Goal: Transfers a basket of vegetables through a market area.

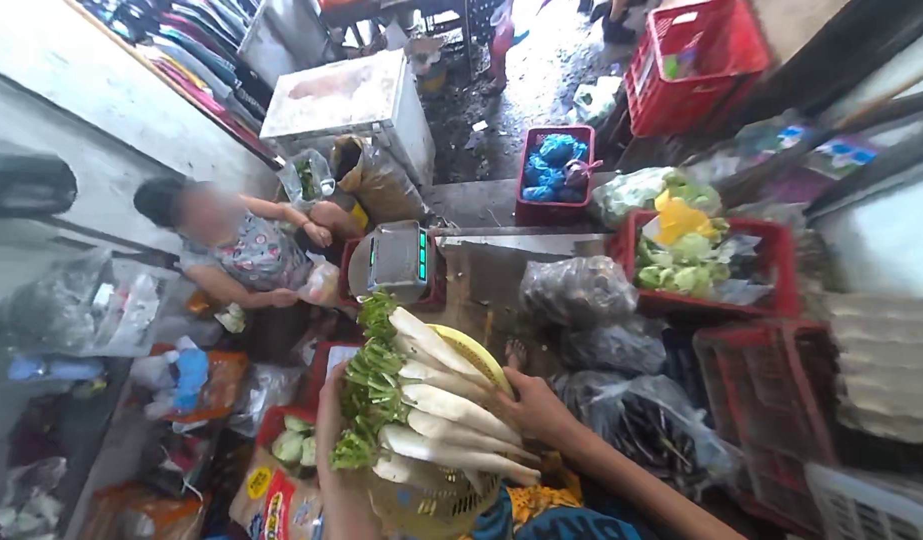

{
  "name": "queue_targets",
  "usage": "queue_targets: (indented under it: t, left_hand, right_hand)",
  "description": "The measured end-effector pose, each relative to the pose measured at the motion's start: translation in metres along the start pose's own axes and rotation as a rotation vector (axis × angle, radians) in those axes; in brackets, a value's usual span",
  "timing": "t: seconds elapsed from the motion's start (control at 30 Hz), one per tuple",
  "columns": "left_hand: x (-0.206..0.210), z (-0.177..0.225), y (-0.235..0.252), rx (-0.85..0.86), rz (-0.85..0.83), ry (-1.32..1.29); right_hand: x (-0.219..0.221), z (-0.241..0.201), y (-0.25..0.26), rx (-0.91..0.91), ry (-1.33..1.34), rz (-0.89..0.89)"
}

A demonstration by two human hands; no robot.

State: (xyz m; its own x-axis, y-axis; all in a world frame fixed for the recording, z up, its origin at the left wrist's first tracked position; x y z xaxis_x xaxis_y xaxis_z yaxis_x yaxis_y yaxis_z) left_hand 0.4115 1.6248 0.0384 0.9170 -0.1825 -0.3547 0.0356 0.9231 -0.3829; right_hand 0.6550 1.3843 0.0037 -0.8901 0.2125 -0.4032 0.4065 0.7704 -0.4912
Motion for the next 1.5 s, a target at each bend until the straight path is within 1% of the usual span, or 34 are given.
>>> queue_targets:
  t: [0.1, 0.23, 0.3, 0.43, 0.57, 0.67, 0.77, 0.83, 0.9, 0.97, 1.03, 1.13, 1.23, 1.33, 1.4, 1.43, 1.5]
  left_hand:
    - [0.056, 0.064, 0.047, 0.017, -0.056, 0.006]
    - [0.128, 0.139, 0.102, 0.102, -0.174, 0.252]
    - [0.170, 0.174, 0.125, 0.135, -0.233, 0.324]
    - [0.258, 0.226, 0.176, 0.177, -0.390, 0.292]
    - [0.348, 0.276, 0.244, 0.183, -0.524, 0.270]
    - [0.413, 0.321, 0.315, 0.229, -0.596, 0.301]
    - [0.467, 0.376, 0.388, 0.264, -0.651, 0.340]
    - [0.494, 0.413, 0.428, 0.244, -0.694, 0.327]
    - [0.519, 0.442, 0.464, 0.164, -0.737, 0.227]
    - [0.544, 0.465, 0.495, 0.059, -0.743, 0.142]
    - [0.568, 0.485, 0.526, 0.008, -0.736, 0.125]
    - [0.605, 0.520, 0.570, 0.019, -0.657, 0.141]
    - [0.649, 0.555, 0.614, 0.098, -0.602, 0.159]
    - [0.708, 0.575, 0.675, 0.195, -0.476, 0.166]
    - [0.756, 0.585, 0.701, 0.239, -0.411, 0.047]
    - [0.782, 0.589, 0.710, 0.254, -0.403, -0.014]
    - [0.838, 0.601, 0.730, 0.260, -0.444, -0.091]
  right_hand:
    - [-0.048, -0.013, 0.047, 0.003, 0.011, 0.066]
    - [-0.103, -0.030, 0.087, 0.019, 0.077, 0.192]
    - [-0.123, -0.035, 0.104, 0.048, 0.112, 0.275]
    - [-0.157, -0.034, 0.150, 0.122, 0.185, 0.433]
    - [-0.192, -0.043, 0.221, 0.182, 0.228, 0.553]
    - [-0.225, -0.067, 0.297, 0.205, 0.215, 0.639]
    - [-0.264, -0.107, 0.372, 0.238, 0.223, 0.688]
    - [-0.293, -0.140, 0.414, 0.254, 0.201, 0.714]
    - [-0.320, -0.168, 0.452, 0.258, 0.177, 0.722]
    - [-0.342, -0.187, 0.489, 0.270, 0.173, 0.711]
    - [-0.358, -0.195, 0.530, 0.277, 0.185, 0.696]
    - [-0.393, -0.205, 0.601, 0.282, 0.242, 0.616]
    - [-0.440, -0.205, 0.680, 0.229, 0.288, 0.532]
    - [-0.488, -0.194, 0.771, 0.125, 0.263, 0.512]
    - [-0.527, -0.181, 0.836, 0.061, 0.240, 0.498]
    - [-0.547, -0.173, 0.865, 0.056, 0.219, 0.472]
    - [-0.584, -0.155, 0.913, 0.084, 0.226, 0.408]
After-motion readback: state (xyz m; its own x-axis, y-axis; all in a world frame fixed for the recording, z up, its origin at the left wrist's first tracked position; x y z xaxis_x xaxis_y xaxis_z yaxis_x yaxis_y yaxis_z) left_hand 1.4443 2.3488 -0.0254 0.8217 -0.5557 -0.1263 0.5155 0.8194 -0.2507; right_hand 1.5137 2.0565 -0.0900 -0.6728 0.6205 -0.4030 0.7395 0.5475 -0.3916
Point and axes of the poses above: each hand's wrist, its own y-axis towards the middle knuckle, its own x-axis out of the palm, z = x × y, the point moved 1 cm from there along y, towards the middle knuckle, and after that the axes turned 8 degrees about z, right-handed, at the moved point
